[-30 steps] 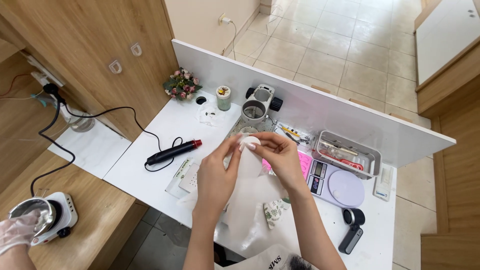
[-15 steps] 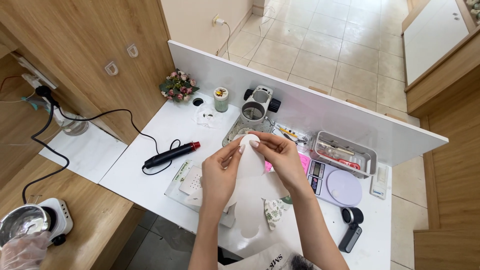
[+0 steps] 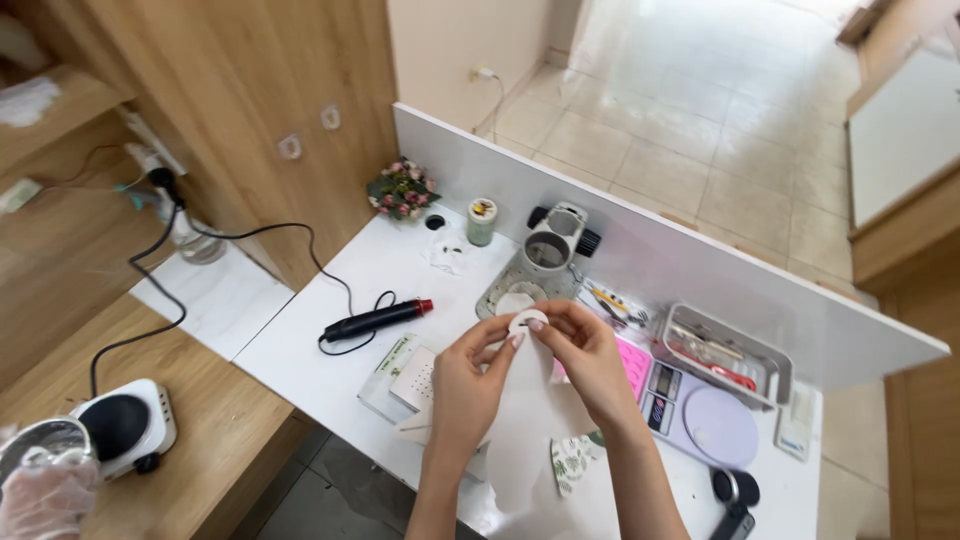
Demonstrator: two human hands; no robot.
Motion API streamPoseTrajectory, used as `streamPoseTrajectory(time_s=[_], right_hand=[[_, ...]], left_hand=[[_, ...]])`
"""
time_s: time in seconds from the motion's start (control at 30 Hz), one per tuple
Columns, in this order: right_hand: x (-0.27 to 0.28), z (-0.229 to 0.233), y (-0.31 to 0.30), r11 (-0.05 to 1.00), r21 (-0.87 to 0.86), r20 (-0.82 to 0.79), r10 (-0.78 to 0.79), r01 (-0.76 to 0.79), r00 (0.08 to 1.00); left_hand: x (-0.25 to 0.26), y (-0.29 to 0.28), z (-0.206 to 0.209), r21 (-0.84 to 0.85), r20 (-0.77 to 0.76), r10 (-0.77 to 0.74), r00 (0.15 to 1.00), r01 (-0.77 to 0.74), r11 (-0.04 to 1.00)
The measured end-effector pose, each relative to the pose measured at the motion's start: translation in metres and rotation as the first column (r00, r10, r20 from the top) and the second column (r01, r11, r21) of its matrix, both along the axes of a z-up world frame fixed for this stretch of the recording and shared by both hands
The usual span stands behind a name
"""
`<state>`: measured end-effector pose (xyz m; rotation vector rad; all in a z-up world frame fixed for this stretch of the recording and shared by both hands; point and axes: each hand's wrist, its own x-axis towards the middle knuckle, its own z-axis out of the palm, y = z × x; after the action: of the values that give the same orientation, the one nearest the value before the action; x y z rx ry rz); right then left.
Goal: Packaging a candle into a decorative paper box.
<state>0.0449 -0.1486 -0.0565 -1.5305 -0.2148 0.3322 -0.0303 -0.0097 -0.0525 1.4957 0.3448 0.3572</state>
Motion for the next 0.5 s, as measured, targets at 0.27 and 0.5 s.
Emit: streamPoseTrajectory(time_s=[0.27, 0.5], right_hand=[[0.003, -0.025, 0.0, 0.993, -0.034, -0.061, 0.112, -0.115, 0.992], [0.006, -0.043, -0.012, 0.958, 0.012, -0.197, 0.282, -0.285, 0.939]], left_hand=[[-0.022, 0.017, -0.002, -0.087, 0.054, -0.009, 0.999, 0.013, 0.996], [-0.04, 0.026, -0.006, -0.209, -0.05, -0.055, 0.997, 0.043, 0.977]])
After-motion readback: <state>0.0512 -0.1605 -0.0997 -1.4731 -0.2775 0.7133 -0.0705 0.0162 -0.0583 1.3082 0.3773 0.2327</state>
